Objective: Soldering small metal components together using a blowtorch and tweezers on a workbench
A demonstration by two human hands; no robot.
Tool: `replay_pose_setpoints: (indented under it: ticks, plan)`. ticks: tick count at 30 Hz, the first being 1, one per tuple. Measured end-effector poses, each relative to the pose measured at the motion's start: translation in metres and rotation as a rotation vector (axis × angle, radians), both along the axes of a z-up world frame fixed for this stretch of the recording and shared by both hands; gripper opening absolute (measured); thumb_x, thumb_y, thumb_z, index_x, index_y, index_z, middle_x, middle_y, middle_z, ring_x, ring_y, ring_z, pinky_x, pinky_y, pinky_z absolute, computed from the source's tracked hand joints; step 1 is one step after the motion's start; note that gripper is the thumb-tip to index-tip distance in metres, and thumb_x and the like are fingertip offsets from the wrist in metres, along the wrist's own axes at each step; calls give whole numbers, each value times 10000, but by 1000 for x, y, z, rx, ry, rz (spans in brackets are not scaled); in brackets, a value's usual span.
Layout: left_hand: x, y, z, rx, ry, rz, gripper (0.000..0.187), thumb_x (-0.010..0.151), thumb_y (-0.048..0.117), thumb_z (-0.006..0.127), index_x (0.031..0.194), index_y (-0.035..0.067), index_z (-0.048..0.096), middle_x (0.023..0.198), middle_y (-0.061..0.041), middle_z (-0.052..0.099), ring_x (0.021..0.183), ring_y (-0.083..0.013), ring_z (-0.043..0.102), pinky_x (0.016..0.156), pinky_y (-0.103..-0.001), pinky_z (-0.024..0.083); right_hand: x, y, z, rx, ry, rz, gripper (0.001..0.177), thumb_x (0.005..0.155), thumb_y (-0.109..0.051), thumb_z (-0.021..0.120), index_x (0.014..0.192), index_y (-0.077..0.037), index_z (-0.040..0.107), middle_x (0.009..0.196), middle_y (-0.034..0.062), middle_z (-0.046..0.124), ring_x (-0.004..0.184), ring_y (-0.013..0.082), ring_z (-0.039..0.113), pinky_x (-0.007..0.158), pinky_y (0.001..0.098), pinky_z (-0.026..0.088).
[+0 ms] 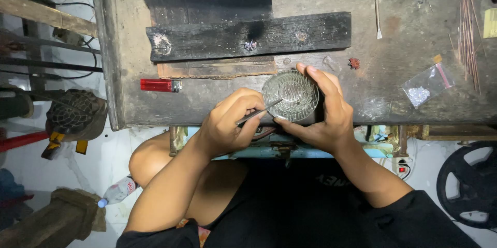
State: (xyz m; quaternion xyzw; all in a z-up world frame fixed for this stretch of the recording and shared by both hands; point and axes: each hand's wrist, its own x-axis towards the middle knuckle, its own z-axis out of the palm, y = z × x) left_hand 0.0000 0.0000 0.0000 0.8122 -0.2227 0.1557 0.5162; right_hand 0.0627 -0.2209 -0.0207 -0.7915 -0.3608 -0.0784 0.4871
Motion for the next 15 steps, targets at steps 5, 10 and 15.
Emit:
replay_pose_setpoints:
  ticks: [5,10,15]
  plan:
    - [-1,0,0,0,11,-2,60,1013,-30,514,1032,-76,547,978,-211,599,896,-341,621,834,-399,522,0,-1,0,-8,9,1,918,812,-268,943,1463,64,387,1428,268,588,1357,360,581,1189,419,483]
    - [0,0,1,-7,5,-10,63,1008,-51,495,1029,-80,547,982,-215,596,903,-348,620,842,-406,526,0,0,2,-1,16,2,924,808,-259,951,1468,57,387,1430,263,589,1350,355,580,1188,421,485]
    - [0,0,1,-40,-5,-9,56,996,-67,499,1025,-79,546,978,-213,599,902,-343,621,843,-404,530,0,0,-1,-2,3,-7,923,804,-247,958,1465,63,392,1433,254,586,1356,352,576,1194,419,480]
